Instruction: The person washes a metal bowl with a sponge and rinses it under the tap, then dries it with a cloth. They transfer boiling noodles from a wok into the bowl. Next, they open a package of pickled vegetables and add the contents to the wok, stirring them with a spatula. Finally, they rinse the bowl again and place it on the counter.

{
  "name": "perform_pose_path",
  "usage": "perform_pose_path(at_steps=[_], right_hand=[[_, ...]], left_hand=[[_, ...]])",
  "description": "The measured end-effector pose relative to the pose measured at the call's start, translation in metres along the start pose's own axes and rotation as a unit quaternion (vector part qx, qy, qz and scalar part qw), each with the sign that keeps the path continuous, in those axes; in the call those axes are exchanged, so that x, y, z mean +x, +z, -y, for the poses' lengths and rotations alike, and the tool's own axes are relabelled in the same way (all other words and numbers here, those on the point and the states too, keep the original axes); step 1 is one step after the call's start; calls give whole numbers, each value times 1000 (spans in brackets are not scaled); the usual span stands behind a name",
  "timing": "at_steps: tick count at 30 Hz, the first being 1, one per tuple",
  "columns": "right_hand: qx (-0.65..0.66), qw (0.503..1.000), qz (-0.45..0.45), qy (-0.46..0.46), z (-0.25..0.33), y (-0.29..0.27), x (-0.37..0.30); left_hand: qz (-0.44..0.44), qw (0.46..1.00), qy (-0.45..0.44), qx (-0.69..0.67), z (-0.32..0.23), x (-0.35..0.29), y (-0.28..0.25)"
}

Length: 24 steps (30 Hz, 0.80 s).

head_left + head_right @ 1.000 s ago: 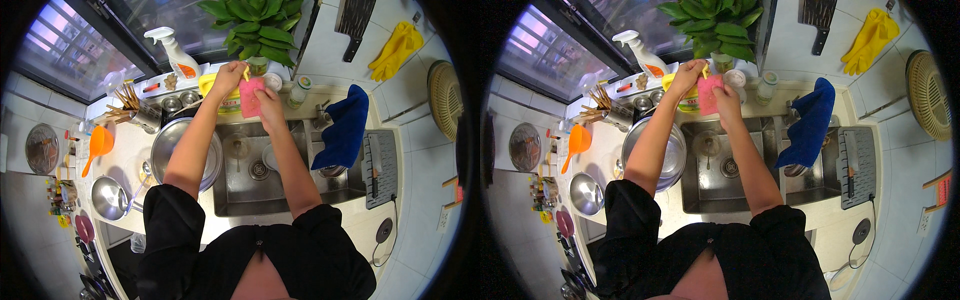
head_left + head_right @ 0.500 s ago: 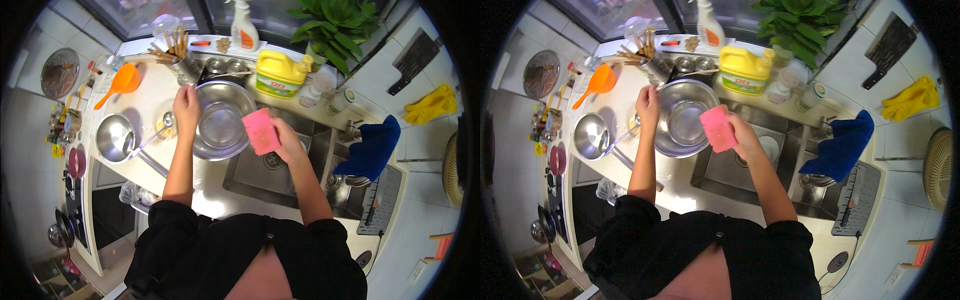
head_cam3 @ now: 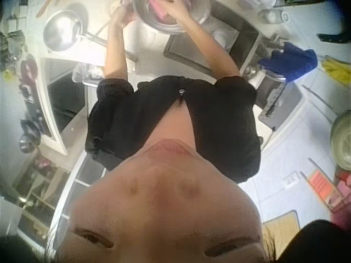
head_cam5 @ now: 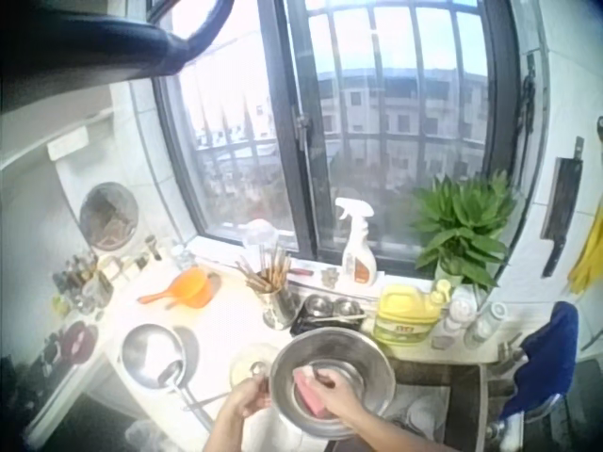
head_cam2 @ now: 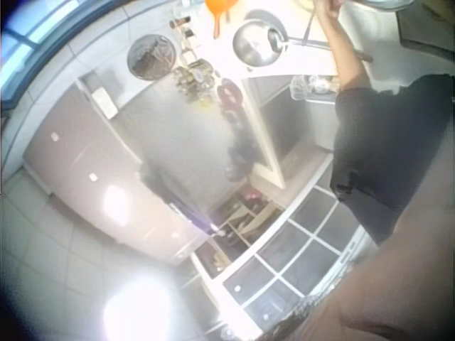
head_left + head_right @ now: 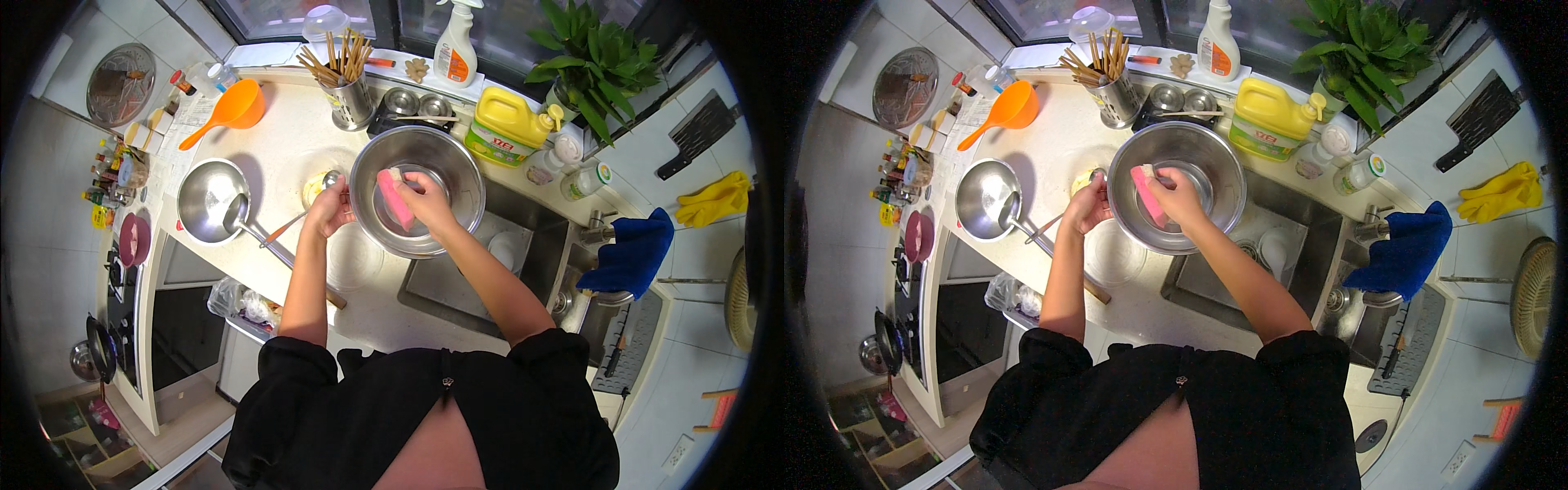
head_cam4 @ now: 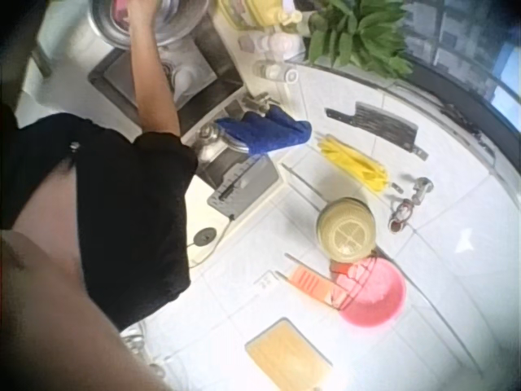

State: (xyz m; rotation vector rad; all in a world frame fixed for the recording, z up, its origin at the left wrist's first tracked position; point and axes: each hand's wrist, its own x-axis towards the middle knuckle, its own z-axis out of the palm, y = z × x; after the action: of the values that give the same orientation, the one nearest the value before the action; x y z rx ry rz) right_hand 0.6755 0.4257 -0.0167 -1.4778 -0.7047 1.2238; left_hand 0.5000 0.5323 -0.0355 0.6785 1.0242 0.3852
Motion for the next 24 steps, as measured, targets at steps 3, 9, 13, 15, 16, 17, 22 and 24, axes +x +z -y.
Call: perform_pose_path(at_steps=[3,9,13,15,16,17,22,24], right_hand=[[-13,1000,-7,7,-1,-2,-6],[132,988,-47,70,-4,-21,-17],[204,964,-170,-14,5,-29,-7],[44,975,-161,-149,-27,-26,-10],[-37,964,-150,-214,-41,-22,-18],[-104,981,-62,-150,-9,-11,-67],[29,968,-144,-204,-10,-33,-63],[-68,979,-80,-173,7,-31,-96]], left_hand=[[-41,998,53,14,2,2,9],[15,996,84,5,7,-13,35],[37,991,113,66,32,-48,84],[74,989,105,79,38,-59,104],[88,990,98,50,40,-58,104],[91,991,99,10,40,-58,99],[141,985,50,-82,51,-85,127],[133,986,45,-92,56,-83,126]])
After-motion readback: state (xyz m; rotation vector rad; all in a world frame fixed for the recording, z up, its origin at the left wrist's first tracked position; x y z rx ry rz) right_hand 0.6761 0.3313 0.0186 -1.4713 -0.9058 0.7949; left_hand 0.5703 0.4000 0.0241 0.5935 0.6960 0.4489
